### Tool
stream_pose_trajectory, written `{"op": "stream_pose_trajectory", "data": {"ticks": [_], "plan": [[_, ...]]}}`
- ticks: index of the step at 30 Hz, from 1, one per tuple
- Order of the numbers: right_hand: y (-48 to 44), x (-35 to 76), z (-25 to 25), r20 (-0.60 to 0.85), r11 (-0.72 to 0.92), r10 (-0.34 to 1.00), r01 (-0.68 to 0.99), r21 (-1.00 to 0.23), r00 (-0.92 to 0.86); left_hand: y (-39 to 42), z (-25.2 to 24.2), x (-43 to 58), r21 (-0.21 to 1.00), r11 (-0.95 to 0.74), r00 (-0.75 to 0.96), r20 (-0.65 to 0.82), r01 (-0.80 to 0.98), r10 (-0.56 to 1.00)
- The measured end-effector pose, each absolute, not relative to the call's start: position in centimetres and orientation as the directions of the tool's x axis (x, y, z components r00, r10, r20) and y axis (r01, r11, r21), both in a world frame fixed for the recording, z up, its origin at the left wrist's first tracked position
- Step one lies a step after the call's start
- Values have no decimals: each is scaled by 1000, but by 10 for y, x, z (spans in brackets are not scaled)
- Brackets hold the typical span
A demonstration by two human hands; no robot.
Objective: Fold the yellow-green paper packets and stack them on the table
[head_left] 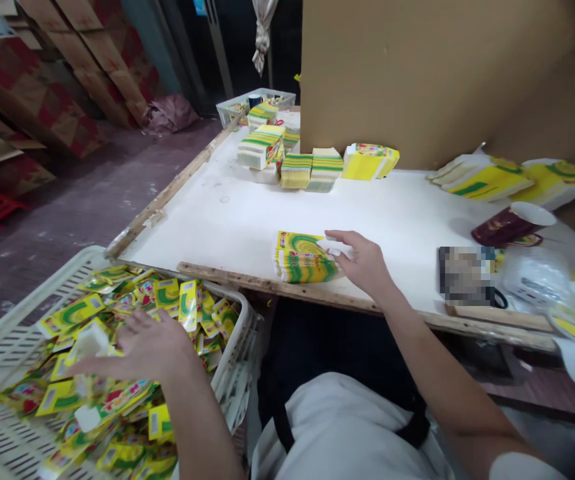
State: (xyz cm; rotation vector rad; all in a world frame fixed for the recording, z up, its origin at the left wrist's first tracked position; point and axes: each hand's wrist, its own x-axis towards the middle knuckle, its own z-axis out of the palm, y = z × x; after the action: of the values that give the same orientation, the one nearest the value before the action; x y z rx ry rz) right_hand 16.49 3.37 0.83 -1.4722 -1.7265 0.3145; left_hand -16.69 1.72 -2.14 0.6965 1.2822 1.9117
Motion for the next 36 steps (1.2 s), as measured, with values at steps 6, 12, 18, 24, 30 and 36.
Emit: {"op": "stream_pose_trajectory", "data": {"ticks": [6,12,18,24,30,36], "plan": [[44,157,12,288,203,955,854,-478,-66,18,-19,-108,859,-238,-487,-16,-454,873],[57,155,14,155,105,986,947,-305,-59,15,-14,-69,803,-72,-276,-117,-591,954],[47,141,6,152,125,985,949,-291,-83,12,-16,-60,836,-30,-248,-128,-547,960],[41,140,3,189,117,980,939,-322,-57,8,-19,-46,851,36,-180,-152,-524,972],[39,139,-1,206,110,978,924,-366,-35,7,-24,-39,851,111,-129,-204,-513,970],[38,135,0,213,75,977,956,-285,-13,8,-25,-40,853,111,-138,-209,-511,968]]}}
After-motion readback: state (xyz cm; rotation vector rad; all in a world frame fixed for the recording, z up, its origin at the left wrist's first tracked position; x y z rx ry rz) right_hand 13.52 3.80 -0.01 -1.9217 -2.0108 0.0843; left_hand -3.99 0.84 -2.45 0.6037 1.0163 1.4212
